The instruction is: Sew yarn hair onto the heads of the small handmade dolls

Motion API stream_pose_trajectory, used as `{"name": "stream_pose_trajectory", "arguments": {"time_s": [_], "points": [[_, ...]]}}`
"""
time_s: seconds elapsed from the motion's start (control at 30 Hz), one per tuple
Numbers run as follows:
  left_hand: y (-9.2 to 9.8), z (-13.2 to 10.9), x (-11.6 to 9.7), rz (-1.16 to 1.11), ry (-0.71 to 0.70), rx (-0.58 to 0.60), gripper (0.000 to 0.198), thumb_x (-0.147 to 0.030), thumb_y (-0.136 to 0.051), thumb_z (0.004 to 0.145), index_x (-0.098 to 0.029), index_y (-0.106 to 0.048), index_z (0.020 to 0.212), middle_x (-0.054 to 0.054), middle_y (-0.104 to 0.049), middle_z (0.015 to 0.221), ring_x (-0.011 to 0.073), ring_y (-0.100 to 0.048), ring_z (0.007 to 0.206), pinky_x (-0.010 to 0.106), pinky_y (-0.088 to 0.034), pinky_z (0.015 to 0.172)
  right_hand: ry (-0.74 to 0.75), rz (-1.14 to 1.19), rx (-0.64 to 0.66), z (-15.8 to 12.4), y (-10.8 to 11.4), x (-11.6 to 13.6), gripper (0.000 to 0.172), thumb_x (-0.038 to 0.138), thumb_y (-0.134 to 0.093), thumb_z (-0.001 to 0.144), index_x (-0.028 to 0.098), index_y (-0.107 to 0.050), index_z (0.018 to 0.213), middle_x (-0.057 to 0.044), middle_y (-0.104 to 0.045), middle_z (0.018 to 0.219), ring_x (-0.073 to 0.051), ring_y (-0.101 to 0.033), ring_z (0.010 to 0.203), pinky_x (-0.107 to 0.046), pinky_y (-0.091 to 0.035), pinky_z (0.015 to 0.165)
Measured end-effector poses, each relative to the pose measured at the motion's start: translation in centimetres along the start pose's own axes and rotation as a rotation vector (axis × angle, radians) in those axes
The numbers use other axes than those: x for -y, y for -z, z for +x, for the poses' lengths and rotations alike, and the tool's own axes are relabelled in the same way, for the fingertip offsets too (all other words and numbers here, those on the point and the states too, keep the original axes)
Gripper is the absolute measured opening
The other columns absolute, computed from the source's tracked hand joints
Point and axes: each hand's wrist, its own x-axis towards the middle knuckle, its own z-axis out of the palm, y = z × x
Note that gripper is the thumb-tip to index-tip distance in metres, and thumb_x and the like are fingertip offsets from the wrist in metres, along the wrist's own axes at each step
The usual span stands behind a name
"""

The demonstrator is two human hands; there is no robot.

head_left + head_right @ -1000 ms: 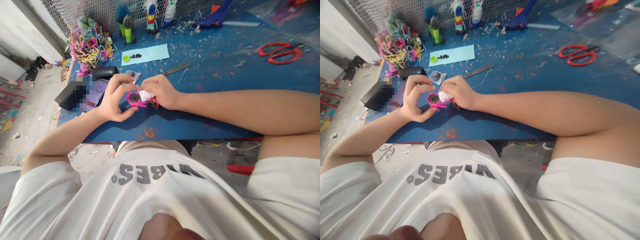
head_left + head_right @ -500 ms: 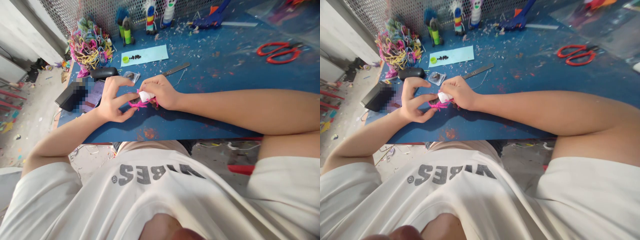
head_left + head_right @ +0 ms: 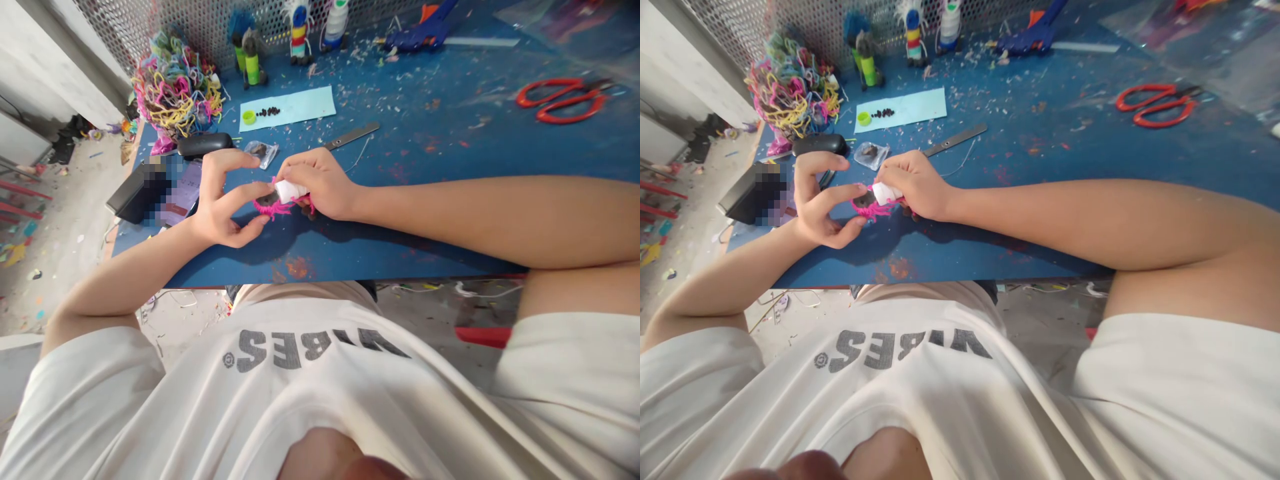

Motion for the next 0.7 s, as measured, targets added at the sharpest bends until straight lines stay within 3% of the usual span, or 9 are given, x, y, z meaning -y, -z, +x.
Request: {"name": "stream_pose_trajectory", "arguments": {"time_s": [0.13,0.27,0.33,0.43,0.5,0.6,0.7], "points": [[0.0,-0.1,1.1,0.044,0.003,0.011,0.062,-0.087,-0.087,0.099,-0.035,-0.088,0.132,0.013,-0.082,0.151,0.0458,-0.065,0.153,0.082,-0.044,0.136,0.106,-0.058,-0.043,-0.3,0.0,-0.1,0.050,0.059,-0.075,0.114,0.026,-0.068,0.077,0.001,-0.054,0.062,-0.017,-0.048,0.058,-0.035,-0.037,0.056],[0.0,0.6,1.4,-0.008,0.016,0.028,0.061,-0.092,-0.085,0.099,-0.035,-0.089,0.120,0.012,-0.085,0.136,0.0444,-0.067,0.149,0.080,-0.043,0.137,0.201,-0.141,-0.085,-0.7,-0.1,-0.2,0.059,0.063,-0.072,0.120,0.025,-0.060,0.076,0.000,-0.054,0.071,-0.017,-0.050,0.069,-0.036,-0.043,0.068],[0.0,1.3,0.4,-0.053,0.033,0.013,0.063,-0.094,-0.083,0.101,-0.033,-0.088,0.119,0.012,-0.085,0.135,0.0404,-0.070,0.143,0.073,-0.049,0.134,0.249,-0.211,-0.094,-0.9,-0.2,-0.4,0.061,0.068,-0.066,0.122,0.025,-0.060,0.079,0.000,-0.057,0.073,-0.017,-0.051,0.071,-0.036,-0.042,0.070],[-0.2,2.4,-2.1,-0.115,0.172,-0.055,0.079,-0.097,-0.082,0.101,-0.025,-0.084,0.134,0.015,-0.086,0.138,0.0352,-0.076,0.134,0.062,-0.060,0.124,0.414,-0.345,-0.130,-1.1,-0.4,-1.0,0.062,0.072,-0.056,0.124,0.024,-0.066,0.087,0.000,-0.062,0.075,-0.017,-0.052,0.069,-0.036,-0.038,0.069],[-0.3,3.0,-3.8,-0.166,0.208,-0.049,0.085,-0.099,-0.082,0.099,-0.021,-0.085,0.132,0.015,-0.089,0.127,0.0316,-0.081,0.117,0.054,-0.067,0.107,0.516,-0.417,-0.158,-1.3,-0.4,-1.4,0.062,0.071,-0.050,0.127,0.023,-0.071,0.094,0.000,-0.063,0.075,-0.016,-0.052,0.066,-0.036,-0.036,0.068],[-0.5,3.3,-5.4,-0.263,0.261,-0.034,0.075,-0.090,-0.083,0.104,-0.020,-0.088,0.129,0.012,-0.092,0.115,0.0277,-0.084,0.097,0.046,-0.067,0.090,0.577,-0.498,-0.188,-1.5,-0.4,-1.7,0.062,0.067,-0.042,0.131,0.022,-0.075,0.104,0.001,-0.063,0.075,-0.016,-0.052,0.063,-0.036,-0.035,0.067],[-0.8,3.2,-6.1,-0.330,0.315,-0.078,0.063,-0.081,-0.084,0.108,-0.023,-0.091,0.132,0.011,-0.094,0.117,0.0286,-0.089,0.100,0.045,-0.069,0.091,0.584,-0.561,-0.199,-1.7,-0.3,-1.8,0.061,0.065,-0.038,0.133,0.023,-0.074,0.108,0.001,-0.063,0.075,-0.016,-0.055,0.063,-0.037,-0.037,0.068]]}}
